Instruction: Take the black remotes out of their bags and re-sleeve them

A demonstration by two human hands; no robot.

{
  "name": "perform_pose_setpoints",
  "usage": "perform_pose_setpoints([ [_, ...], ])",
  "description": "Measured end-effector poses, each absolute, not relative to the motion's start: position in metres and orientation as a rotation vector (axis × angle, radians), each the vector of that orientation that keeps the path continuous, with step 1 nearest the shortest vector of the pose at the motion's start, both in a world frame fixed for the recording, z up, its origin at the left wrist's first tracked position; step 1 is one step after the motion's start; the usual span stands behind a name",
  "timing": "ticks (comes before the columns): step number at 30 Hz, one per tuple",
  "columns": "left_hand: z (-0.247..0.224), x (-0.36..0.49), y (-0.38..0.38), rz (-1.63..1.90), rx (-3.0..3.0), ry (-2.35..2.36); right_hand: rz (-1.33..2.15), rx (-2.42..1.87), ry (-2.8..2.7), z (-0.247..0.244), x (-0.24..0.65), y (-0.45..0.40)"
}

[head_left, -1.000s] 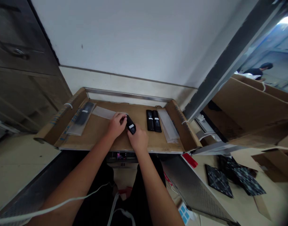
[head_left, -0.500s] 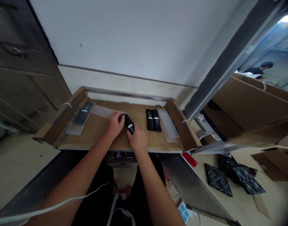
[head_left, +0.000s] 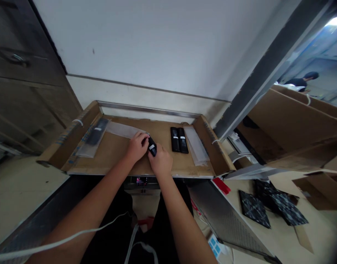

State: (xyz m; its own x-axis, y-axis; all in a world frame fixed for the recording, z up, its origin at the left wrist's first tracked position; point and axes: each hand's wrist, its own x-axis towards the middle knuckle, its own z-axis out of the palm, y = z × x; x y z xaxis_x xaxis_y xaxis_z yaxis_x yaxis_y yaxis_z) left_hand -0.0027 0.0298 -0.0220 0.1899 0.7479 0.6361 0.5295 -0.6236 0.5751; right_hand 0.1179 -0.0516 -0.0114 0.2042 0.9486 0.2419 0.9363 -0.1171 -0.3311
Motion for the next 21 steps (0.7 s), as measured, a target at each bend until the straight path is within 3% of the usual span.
perform_pose_setpoints([
  [11,-0.033,-0.007,0.040,1.498,2.085,1.376,0.015,-2.074,-1.780,-0.010,0.117,-0.053],
  [21,-0.043,-0.005,0.043,1.344,2.171,1.462,-0.015,-2.098,-1.798,-0.009,0.115,-0.053],
])
